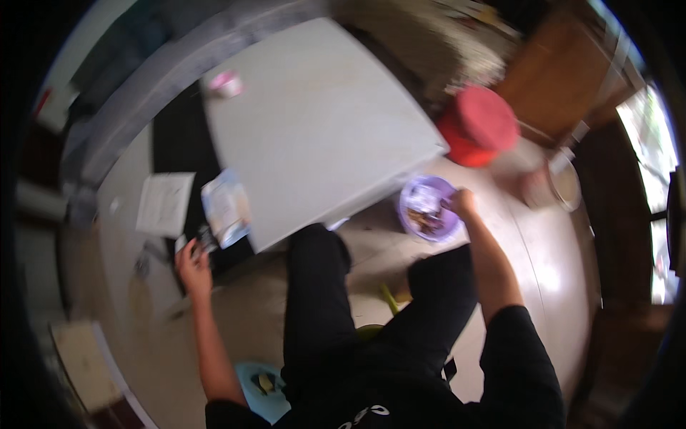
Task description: The person clears a cluttered table by picking up trash and small items, discarding them into a nearby bin, and then wipes the surface with a wet cloth. They move a cup and other objects aside to reach the work area, wring the cloth in a basin, and continue wiping until the table is clear.
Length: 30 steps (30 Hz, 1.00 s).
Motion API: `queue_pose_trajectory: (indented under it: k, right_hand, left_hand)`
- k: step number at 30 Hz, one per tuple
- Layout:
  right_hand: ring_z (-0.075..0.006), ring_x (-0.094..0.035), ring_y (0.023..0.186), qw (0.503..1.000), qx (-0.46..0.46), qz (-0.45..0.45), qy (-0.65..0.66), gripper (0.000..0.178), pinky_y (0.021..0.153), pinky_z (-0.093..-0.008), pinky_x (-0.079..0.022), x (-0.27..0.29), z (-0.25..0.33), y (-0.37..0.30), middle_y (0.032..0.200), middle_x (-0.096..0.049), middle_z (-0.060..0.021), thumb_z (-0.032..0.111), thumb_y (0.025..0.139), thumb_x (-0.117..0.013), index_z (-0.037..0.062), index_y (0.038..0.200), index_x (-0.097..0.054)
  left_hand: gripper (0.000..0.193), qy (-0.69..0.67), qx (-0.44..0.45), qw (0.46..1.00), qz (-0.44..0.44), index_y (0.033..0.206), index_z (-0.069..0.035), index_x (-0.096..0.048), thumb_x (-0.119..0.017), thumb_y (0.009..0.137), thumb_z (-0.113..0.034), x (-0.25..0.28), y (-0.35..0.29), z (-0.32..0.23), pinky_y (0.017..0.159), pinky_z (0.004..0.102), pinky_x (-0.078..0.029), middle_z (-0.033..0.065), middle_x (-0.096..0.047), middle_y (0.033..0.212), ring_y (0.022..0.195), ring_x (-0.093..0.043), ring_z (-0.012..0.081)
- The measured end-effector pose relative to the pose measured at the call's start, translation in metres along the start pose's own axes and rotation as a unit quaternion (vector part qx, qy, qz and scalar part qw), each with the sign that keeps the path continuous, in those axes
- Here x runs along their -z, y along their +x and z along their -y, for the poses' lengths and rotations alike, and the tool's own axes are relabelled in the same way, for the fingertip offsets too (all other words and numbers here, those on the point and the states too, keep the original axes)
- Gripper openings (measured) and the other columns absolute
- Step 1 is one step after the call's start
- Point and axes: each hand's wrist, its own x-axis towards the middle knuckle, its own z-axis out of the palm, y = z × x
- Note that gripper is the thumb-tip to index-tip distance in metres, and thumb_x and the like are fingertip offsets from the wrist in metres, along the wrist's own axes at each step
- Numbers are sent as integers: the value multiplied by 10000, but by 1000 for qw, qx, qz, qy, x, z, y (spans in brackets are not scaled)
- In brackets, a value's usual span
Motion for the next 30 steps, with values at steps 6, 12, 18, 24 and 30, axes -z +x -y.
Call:
queue_pose_trajectory:
  k: [6, 12, 18, 24, 30]
  right_hand:
    - [-179, -596, 552, 976, -29, -42, 210, 174, 502, -330, -478, 35, 26, 10, 651, -610, -125, 202, 711, -619, 41, 774, -643]
    - [-198, -558, 564, 947, 139, -179, 226, 391, 537, -341, -437, 111, 134, -27, 674, -630, -110, 362, 836, -555, -16, 811, -649]
    - [-57, -393, 409, 909, 290, -50, 294, 306, 390, -239, -320, 139, 314, -113, 583, -570, -31, 288, 851, -552, -7, 823, -629]
    - [-122, -548, 642, 824, 519, 91, 209, 152, 554, -248, -437, 117, 489, -233, 722, -593, -67, 93, 829, -557, 10, 948, -602]
    - [-303, -557, 862, 726, 662, 110, 148, 155, 774, -327, -438, 85, 569, -321, 927, -585, -141, 21, 773, -574, 6, 927, -581]
  left_hand:
    - [56, 51, 40, 986, -153, 810, -18, -576, -604, 762, -17, 76, -68, -11, 540, 278, -424, 84, -534, 729, 580, -508, 169]
    - [266, 170, 296, 919, -195, 661, -14, -551, -573, 823, -224, 138, -219, 48, 500, 326, -403, 119, -533, 574, 519, -521, 253]
    - [241, 181, 559, 770, -248, 700, -33, -598, -507, 821, -221, 136, -420, 171, 605, 416, -444, 173, -599, 716, 697, -582, 328]
    - [214, 84, 677, 731, -30, 901, -77, -625, -556, 709, -144, 95, -511, 182, 785, 396, -455, 143, -615, 953, 909, -569, 317]
    - [505, 51, 698, 711, 67, 1205, -137, -457, -543, 708, -119, 50, -508, 233, 880, 396, -409, 165, -432, 1241, 1068, -477, 347]
